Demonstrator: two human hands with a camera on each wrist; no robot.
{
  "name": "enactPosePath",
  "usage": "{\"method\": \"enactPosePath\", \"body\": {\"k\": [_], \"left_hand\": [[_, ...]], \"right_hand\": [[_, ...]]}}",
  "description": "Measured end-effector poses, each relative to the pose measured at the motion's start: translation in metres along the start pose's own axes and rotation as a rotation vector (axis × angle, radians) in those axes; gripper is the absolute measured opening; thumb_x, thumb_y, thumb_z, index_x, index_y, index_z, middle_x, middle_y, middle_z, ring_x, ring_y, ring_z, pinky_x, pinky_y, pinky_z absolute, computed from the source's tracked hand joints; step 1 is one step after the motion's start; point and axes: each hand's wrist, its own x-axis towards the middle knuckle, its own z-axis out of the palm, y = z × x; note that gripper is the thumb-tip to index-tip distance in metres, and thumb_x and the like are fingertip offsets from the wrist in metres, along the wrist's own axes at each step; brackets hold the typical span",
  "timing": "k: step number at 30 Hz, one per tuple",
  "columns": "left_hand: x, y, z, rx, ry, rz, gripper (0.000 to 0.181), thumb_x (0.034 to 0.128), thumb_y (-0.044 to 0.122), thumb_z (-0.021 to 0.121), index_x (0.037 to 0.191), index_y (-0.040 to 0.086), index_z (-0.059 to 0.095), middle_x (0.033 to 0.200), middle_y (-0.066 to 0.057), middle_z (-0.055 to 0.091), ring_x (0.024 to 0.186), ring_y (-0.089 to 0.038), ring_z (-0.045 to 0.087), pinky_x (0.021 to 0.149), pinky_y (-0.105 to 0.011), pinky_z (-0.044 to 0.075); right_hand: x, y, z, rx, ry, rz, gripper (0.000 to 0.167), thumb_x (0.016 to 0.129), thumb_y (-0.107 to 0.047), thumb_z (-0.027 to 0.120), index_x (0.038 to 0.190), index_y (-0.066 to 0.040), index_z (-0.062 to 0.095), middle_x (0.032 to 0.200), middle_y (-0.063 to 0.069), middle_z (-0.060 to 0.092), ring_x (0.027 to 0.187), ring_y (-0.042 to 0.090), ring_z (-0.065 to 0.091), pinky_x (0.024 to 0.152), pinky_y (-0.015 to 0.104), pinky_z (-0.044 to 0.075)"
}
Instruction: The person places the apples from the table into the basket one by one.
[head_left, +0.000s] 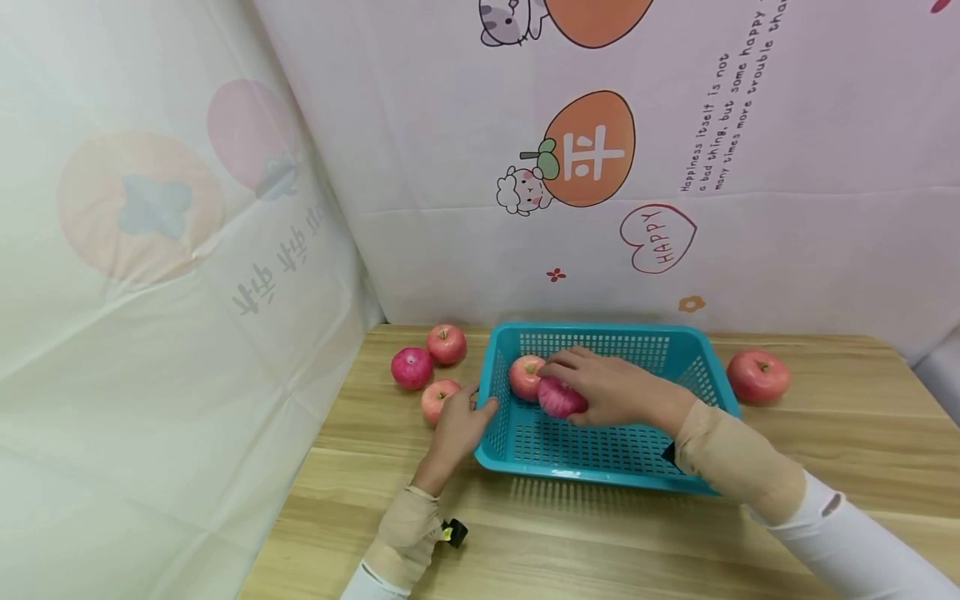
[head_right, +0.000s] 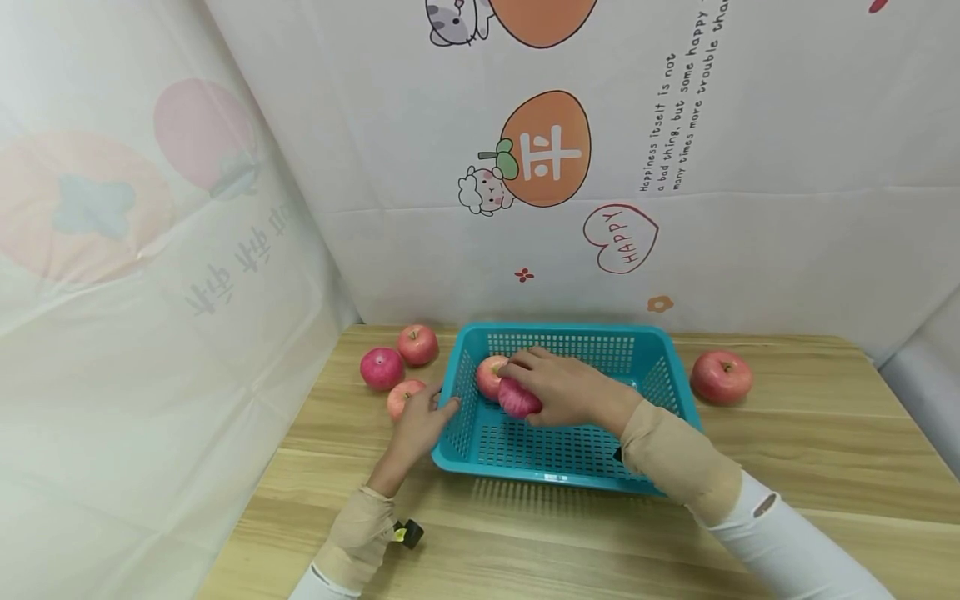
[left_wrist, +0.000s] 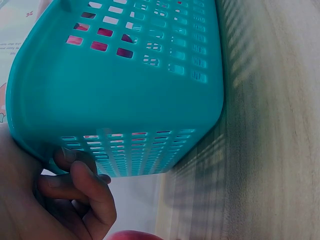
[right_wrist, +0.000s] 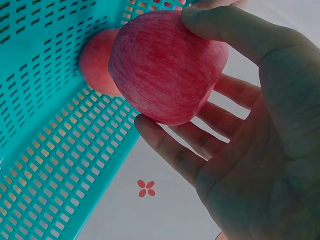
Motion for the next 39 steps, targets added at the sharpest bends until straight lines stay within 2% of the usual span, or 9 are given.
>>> {"method": "enactPosePath", "body": {"k": [20,25,33,39], "left_hand": [[0.001,-0.002,0.0,0.03,0.008,0.008,0.047,0.1038,0.018,0.063,0.146,-0.003,0.06,0.125,-0.025,0.075,0.099,-0.03,0.079,0.079,-0.045,0.067],[0.001,0.0,0.0,0.027,0.01,0.005,0.047,0.1045,0.019,0.061,0.147,-0.001,0.059,0.123,-0.023,0.075,0.098,-0.029,0.078,0.079,-0.045,0.067],[0.001,-0.001,0.0,0.023,0.0,0.013,0.047,0.1041,0.019,0.062,0.146,-0.001,0.06,0.124,-0.024,0.075,0.099,-0.03,0.078,0.078,-0.045,0.067],[0.001,-0.001,-0.001,0.032,-0.001,0.021,0.046,0.1043,0.019,0.062,0.146,0.0,0.06,0.124,-0.023,0.075,0.098,-0.029,0.079,0.079,-0.045,0.067]], "right_hand": [[0.009,-0.01,0.015,0.014,-0.046,-0.041,0.071,0.085,-0.03,0.09,0.147,-0.014,0.059,0.15,0.01,0.058,0.136,0.035,0.054,0.099,0.055,0.061],[0.011,-0.011,0.018,0.019,-0.066,-0.039,0.071,0.086,-0.03,0.09,0.147,-0.015,0.059,0.149,0.009,0.057,0.133,0.033,0.055,0.095,0.054,0.062],[0.014,-0.014,0.021,0.025,-0.098,-0.047,0.077,0.086,-0.031,0.09,0.153,-0.011,0.055,0.154,0.014,0.056,0.141,0.038,0.052,0.102,0.056,0.06],[0.019,-0.016,0.024,0.031,-0.121,-0.06,0.075,0.086,-0.029,0.09,0.151,-0.013,0.056,0.153,0.013,0.058,0.142,0.037,0.052,0.101,0.055,0.06]]}}
